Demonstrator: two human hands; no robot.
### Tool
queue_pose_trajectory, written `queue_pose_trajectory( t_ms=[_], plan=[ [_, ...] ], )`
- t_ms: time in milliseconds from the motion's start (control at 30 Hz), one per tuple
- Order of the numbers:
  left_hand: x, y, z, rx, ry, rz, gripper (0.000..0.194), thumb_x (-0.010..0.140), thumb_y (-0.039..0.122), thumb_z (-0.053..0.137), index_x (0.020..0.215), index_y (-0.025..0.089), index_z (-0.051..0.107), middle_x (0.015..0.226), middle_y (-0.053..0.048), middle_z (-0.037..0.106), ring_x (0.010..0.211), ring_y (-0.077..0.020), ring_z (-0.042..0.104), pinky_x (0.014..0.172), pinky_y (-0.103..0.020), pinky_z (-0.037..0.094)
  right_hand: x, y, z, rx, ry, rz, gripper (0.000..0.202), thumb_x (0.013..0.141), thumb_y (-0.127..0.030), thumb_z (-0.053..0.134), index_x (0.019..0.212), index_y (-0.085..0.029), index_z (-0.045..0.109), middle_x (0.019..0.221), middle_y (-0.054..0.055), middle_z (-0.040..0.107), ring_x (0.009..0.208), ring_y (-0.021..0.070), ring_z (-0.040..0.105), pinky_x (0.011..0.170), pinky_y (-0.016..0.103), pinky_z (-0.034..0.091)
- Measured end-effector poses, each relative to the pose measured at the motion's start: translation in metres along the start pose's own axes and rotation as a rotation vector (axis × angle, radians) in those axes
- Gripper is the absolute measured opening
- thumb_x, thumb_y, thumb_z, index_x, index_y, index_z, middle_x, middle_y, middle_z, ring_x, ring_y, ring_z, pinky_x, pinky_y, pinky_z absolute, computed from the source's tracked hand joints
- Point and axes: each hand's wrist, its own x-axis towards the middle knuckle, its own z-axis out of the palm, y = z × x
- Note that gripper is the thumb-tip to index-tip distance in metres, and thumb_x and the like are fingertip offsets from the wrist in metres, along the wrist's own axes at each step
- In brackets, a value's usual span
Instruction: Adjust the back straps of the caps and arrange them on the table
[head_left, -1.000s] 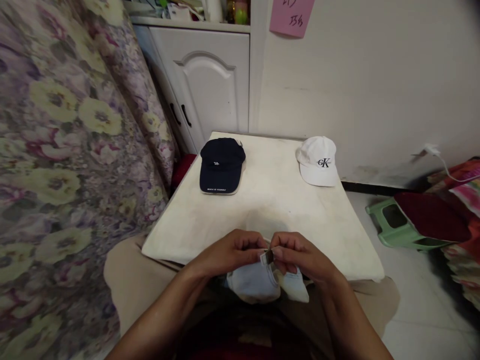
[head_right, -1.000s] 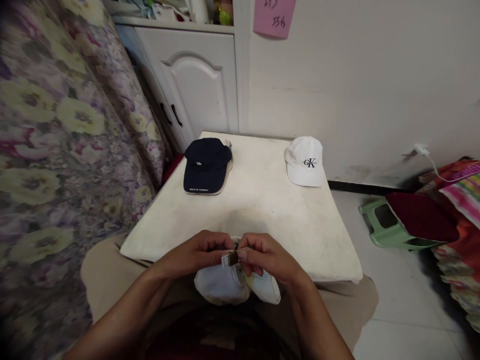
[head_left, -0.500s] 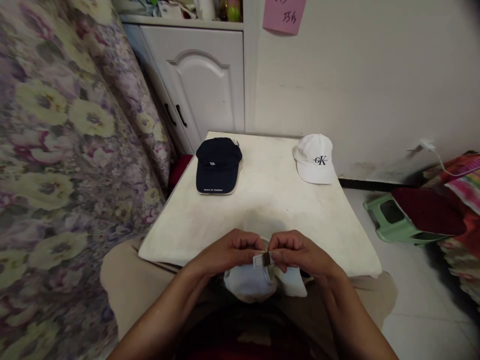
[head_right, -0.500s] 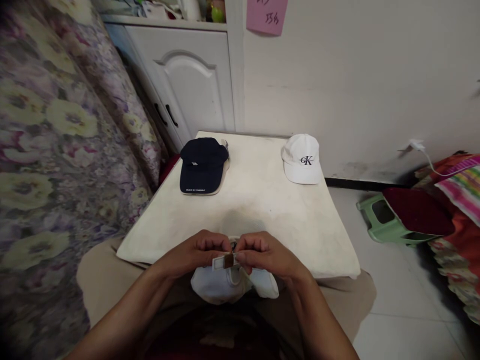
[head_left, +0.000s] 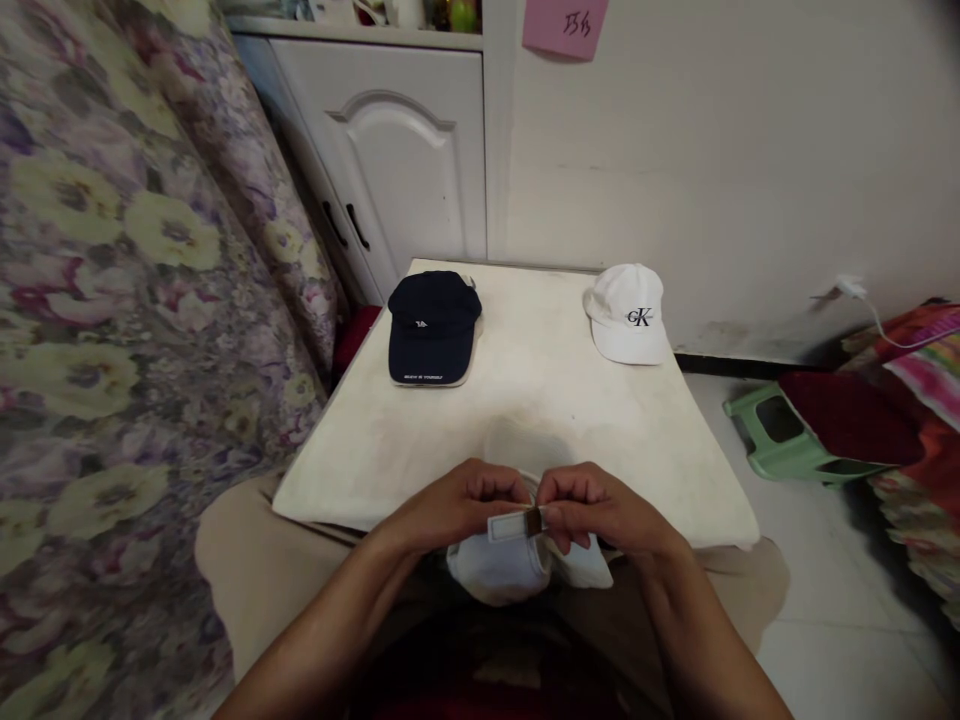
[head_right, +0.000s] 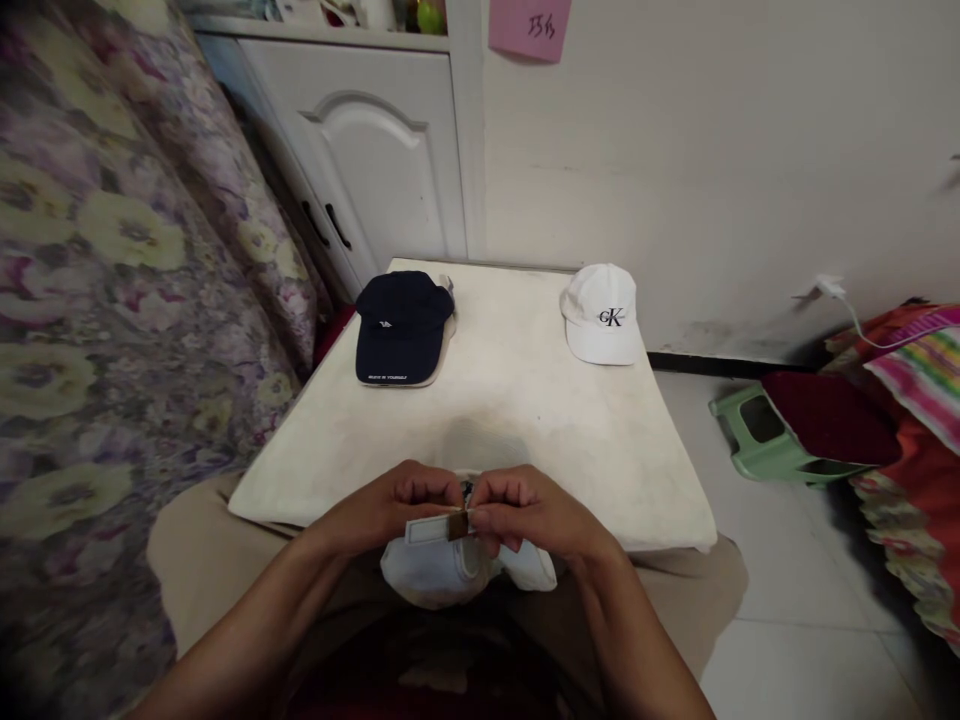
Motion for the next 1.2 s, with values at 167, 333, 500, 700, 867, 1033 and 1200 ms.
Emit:
queue_pose_trajectory(
  t_ms=[167,333,500,700,867,1033,1200],
  plan=[
    [-0.002,0.003,-0.001,0.051,0.013,-0.013,0.027,0.086,0.039,0.065,0.075,0.014,0.064,0.062,0.004,0.052,0.056,-0.0095,0.040,0.054,-0.023,0.029,0.000,0.004,0.001,0.033,0.025,0.007,0.030,0.087,-0.041,0.072,0.077,-0.015,0.062,0.060,-0.003,0.062,0.044,0.0048,0.040,0.044,0.018,0.029],
    [-0.007,0.003,-0.012,0.110,-0.037,0.081,0.038,0.095,0.045,0.054,0.077,0.014,0.066,0.064,0.003,0.049,0.062,-0.0111,0.042,0.058,-0.024,0.033,-0.005,0.006,-0.003,0.041,0.062,0.027,0.030,0.087,-0.041,0.073,0.076,-0.014,0.063,0.056,-0.004,0.060,0.042,0.0045,0.039,0.041,0.017,0.026],
    [-0.007,0.001,-0.010,0.121,-0.052,0.068,0.029,0.092,0.040,0.060,0.089,0.015,0.072,0.070,0.002,0.057,0.064,-0.0108,0.045,0.059,-0.023,0.035,-0.004,0.006,0.000,0.026,0.071,0.039,0.030,0.087,-0.041,0.073,0.076,-0.014,0.063,0.056,-0.003,0.061,0.042,0.0041,0.041,0.040,0.016,0.027],
    [-0.005,0.003,-0.003,0.098,-0.016,0.005,0.021,0.088,0.034,0.066,0.083,0.014,0.072,0.070,0.001,0.061,0.061,-0.0096,0.047,0.055,-0.021,0.034,-0.005,0.008,0.002,0.030,0.055,0.069,0.030,0.087,-0.042,0.072,0.080,-0.014,0.065,0.062,0.000,0.066,0.045,0.0057,0.050,0.044,0.016,0.036],
    [-0.005,0.002,-0.005,0.090,-0.025,-0.007,0.021,0.088,0.033,0.066,0.082,0.014,0.072,0.067,0.002,0.059,0.058,-0.0088,0.045,0.053,-0.020,0.032,-0.006,0.009,0.000,0.017,0.063,0.067,0.031,0.086,-0.043,0.073,0.080,-0.014,0.066,0.063,0.000,0.067,0.049,0.0065,0.053,0.048,0.017,0.039],
    [-0.002,-0.003,-0.004,0.046,-0.041,0.001,0.022,0.087,0.034,0.066,0.079,0.014,0.071,0.068,0.001,0.061,0.060,-0.0101,0.048,0.055,-0.022,0.034,-0.003,0.009,0.001,0.009,0.040,0.090,0.031,0.087,-0.042,0.073,0.079,-0.014,0.065,0.063,0.000,0.067,0.048,0.0067,0.053,0.048,0.018,0.040],
    [-0.002,-0.003,-0.006,0.037,-0.056,0.008,0.022,0.089,0.034,0.065,0.081,0.015,0.072,0.070,0.001,0.064,0.061,-0.0103,0.050,0.058,-0.023,0.036,-0.004,0.007,0.001,-0.005,0.047,0.043,0.026,0.088,-0.039,0.072,0.084,-0.014,0.068,0.071,0.001,0.069,0.058,0.0083,0.057,0.056,0.019,0.044]
  ],
)
